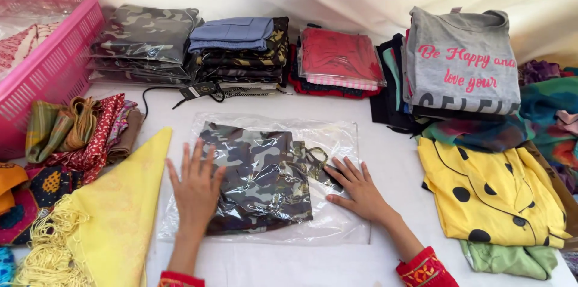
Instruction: The person folds a camouflage-patterned garment and places it into a clear plastic bag, then seals the bag and sets it aside. They repeat this process with a second camouflage garment and then with a blue garment, folding each item before packaging it.
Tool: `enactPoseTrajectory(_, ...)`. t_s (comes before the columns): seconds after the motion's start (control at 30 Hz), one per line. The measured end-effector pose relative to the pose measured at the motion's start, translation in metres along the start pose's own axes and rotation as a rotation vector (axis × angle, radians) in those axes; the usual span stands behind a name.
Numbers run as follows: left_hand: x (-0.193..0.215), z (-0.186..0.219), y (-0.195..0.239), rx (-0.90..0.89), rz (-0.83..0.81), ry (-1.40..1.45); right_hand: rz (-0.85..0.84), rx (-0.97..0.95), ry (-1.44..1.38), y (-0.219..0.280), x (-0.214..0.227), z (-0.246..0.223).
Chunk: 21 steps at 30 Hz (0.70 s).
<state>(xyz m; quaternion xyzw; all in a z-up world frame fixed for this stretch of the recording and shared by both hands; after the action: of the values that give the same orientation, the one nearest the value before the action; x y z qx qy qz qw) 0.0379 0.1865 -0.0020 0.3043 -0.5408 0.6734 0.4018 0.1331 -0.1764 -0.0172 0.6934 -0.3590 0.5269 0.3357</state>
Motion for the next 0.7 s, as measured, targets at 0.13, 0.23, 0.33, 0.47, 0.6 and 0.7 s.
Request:
enactPoseTrajectory(0.13,-0.032,0.101,0.052,-0.169,0.071,0.370,0.014,0.019,0.026,-0.002,0.002,0.000)
enactPoseTrajectory(0.23,-0.009,0.193,0.068,-0.549,-0.072,0.247,0.019,-0.014,0.009,0.005,0.010,0.003)
enactPoseTrajectory(0.33,-0.020,0.195,0.082,-0.636,-0.080,0.210,-0.038,-0.120,0.059,0.023,0.016,0.011)
enactPoseTrajectory(0.47,-0.027,0.178,0.080,-0.776,-0.074,0.148,0.071,-0.190,0.190,0.068,0.000,0.018)
enactPoseTrajectory(0.6,-0.036,0.172,0.092,-0.959,-0.144,0.074,0.256,-0.269,0.286,0.121,-0.004,0.000)
enactPoseTrajectory(0.7,-0.035,0.181,0.121,-1.009,-0.164,0.127,0.114,-0.395,0.218,0.138,0.013,-0.011)
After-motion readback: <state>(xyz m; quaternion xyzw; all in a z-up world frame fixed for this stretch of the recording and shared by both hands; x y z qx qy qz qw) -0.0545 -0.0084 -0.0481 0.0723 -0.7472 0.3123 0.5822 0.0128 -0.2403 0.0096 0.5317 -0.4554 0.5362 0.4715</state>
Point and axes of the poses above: each hand's wrist, its own y-axis away from the middle knuckle, its own x-axis out of the back of the hand, z = x × y, the point moved 6 cm from there along -y, towards the middle knuckle, and after that the axes turned 9 degrees about -x, right-handed, at the moved point
